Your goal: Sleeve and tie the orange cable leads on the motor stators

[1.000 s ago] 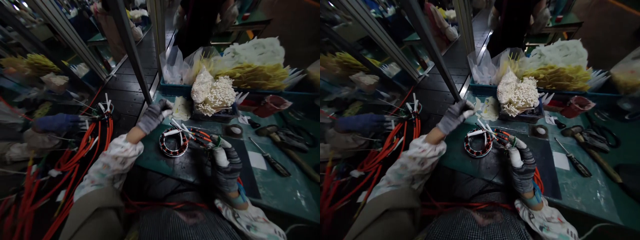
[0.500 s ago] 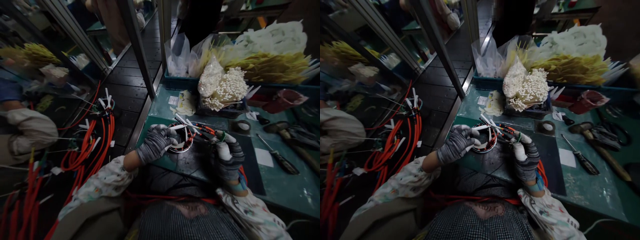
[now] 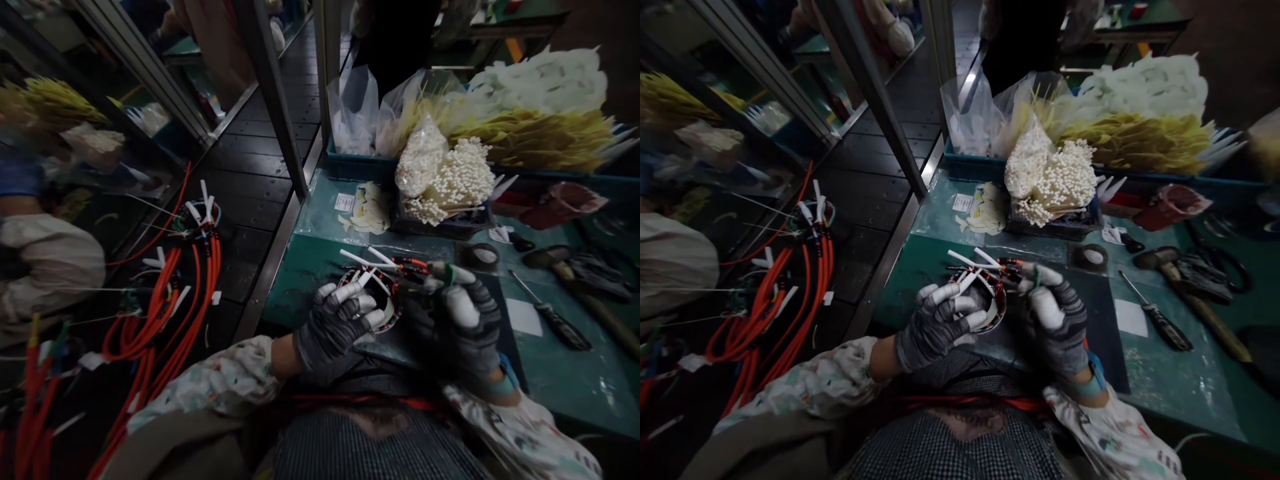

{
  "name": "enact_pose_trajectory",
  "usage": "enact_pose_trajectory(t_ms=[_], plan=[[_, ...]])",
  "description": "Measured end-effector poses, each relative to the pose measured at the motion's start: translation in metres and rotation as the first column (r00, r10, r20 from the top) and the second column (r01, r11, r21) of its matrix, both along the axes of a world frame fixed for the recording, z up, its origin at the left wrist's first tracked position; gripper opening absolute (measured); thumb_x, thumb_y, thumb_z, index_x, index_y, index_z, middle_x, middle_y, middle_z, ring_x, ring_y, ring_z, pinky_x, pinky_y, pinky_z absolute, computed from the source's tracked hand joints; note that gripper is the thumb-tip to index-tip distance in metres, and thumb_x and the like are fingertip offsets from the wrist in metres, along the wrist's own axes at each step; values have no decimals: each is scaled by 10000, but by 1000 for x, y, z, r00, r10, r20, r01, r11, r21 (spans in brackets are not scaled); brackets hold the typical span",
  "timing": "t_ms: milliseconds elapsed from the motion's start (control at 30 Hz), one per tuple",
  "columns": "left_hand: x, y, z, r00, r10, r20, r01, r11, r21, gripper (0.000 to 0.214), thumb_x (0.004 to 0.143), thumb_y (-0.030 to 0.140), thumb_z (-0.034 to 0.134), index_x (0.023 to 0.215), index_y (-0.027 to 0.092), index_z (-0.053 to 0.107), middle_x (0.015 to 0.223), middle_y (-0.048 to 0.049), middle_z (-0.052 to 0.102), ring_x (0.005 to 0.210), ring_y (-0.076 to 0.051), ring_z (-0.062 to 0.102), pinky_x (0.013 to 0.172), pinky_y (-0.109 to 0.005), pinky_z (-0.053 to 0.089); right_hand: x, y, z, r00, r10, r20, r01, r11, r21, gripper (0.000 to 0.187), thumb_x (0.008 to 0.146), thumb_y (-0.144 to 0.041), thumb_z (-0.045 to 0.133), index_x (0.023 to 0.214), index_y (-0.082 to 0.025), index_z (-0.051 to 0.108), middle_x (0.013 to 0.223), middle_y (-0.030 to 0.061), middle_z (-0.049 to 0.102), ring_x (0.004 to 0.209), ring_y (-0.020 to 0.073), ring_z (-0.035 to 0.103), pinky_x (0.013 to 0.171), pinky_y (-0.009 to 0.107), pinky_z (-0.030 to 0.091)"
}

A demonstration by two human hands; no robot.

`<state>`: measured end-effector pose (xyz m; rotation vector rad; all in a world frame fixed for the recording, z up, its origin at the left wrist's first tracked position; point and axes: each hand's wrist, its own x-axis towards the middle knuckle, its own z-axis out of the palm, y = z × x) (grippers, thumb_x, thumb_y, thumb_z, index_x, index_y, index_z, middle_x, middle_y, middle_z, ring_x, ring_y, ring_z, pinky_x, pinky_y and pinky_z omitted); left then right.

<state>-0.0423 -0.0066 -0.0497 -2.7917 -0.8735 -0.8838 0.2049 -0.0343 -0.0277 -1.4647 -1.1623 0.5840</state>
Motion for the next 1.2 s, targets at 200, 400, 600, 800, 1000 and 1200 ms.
enact_pose_trajectory(t_ms=[200,400,600,800,1000,1200], plan=[[2,9,28,966,-68,-248,48,995,-86,354,978,445,655,1329,395,675,1220,4,728,1142,-248,581,1043,-480,409,-15,-1,26,795,497,349,-564,817,121,437,967,-176,655,1379,-320,681,1241,24,769,1128,227,743,1006,403,628],[5,5,24,993,-38,-115,29,996,-80,205,999,333,625,1171,361,734,1145,26,747,1176,-277,596,1141,-561,368,-21,13,19,772,474,423,-574,805,147,459,1043,-234,567,1491,-330,575,1332,41,722,1183,232,712,1010,421,621],[-13,7,21,988,-138,71,145,984,-103,110,1005,307,649,970,287,752,984,40,798,1123,-251,677,1014,-435,396,-22,18,12,411,289,865,-694,715,91,314,1058,-260,548,1303,-136,701,1081,121,760,939,216,693,829,356,593],[-31,24,20,930,-288,227,325,935,-143,80,930,357,757,944,307,696,967,67,811,1015,-188,738,973,-398,429,-21,21,13,259,300,918,-744,668,-9,271,1065,-254,529,1149,-167,772,1012,92,776,949,208,676,875,355,571],[-19,33,41,837,394,379,163,482,-861,639,835,592,792,1320,214,613,1276,-119,724,1117,-295,705,990,-490,555,-25,30,26,202,376,904,-779,622,-84,312,1079,-295,509,1110,-171,794,1042,99,782,986,221,695,898,364,572],[8,57,45,949,130,287,253,227,-940,620,887,608,699,1338,184,679,1407,-114,700,1331,-353,620,1212,-535,433,-26,27,18,211,412,887,-703,694,-156,335,1067,-344,534,1096,-146,801,1055,135,767,1000,254,682,925,409,563]])
